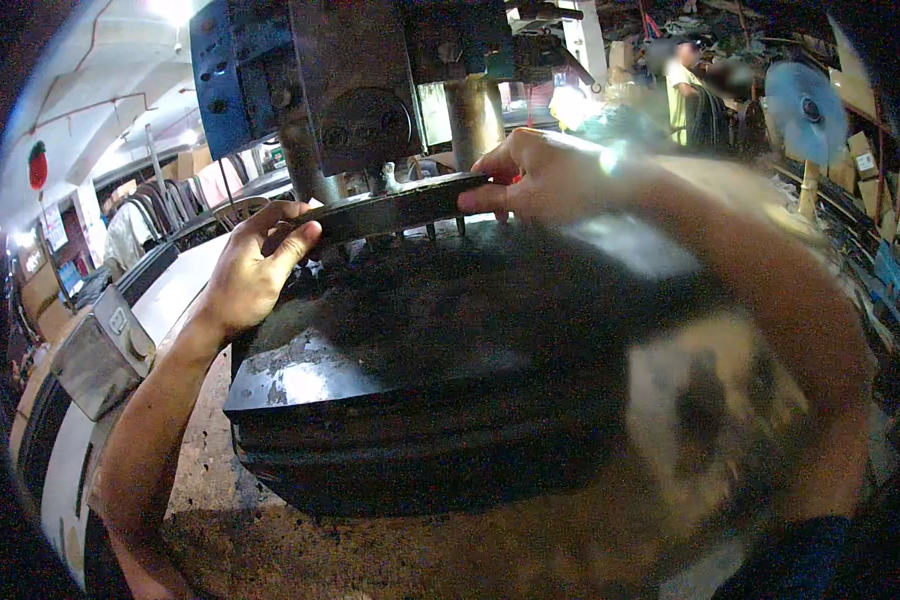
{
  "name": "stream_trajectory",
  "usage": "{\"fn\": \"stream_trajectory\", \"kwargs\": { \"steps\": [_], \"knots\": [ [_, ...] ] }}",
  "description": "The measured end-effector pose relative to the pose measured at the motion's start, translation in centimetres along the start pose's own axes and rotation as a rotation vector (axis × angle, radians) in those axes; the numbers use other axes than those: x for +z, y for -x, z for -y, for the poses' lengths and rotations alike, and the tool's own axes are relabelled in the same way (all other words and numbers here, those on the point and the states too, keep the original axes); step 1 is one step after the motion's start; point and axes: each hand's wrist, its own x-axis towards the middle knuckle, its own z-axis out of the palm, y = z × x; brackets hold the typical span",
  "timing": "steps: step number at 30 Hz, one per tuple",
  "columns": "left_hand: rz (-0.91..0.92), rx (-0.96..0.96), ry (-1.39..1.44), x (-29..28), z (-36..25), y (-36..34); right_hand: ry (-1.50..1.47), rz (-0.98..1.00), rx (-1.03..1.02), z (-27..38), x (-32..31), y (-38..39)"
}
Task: The recorder is adjusting and tightening components of an industrial press machine in a workshop using hand tools.
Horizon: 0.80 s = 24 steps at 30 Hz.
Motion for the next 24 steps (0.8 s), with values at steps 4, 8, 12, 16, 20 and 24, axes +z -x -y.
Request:
{"fn": "stream_trajectory", "kwargs": {
  "steps": [4, 8, 12, 16, 20, 24],
  "knots": [
    [-0.01, -0.001, -0.162, -0.5, 0.0, 0.0, 0.094, 0.034, 0.023, 0.3, -0.5, 0.1],
    [-0.107, 0.016, -0.107, 0.0, -0.1, 0.4, 0.121, -0.033, 0.231, 3.2, -2.9, 3.0],
    [-0.203, 0.168, -0.122, -0.5, -1.9, 0.9, 0.612, -0.236, -0.065, 6.4, -8.2, 8.3],
    [-0.197, 0.291, -0.117, -0.1, -1.2, 0.5, 0.47, -0.289, -0.011, 7.5, -9.4, 9.2],
    [-0.101, 0.205, -0.084, -0.5, -1.9, 0.4, 0.429, -0.372, -0.02, 7.4, -9.4, 9.7],
    [-0.097, 0.157, -0.086, -1.7, -1.3, 0.9, 0.352, -0.459, -0.062, 6.8, -9.0, 9.2]
  ]
}}
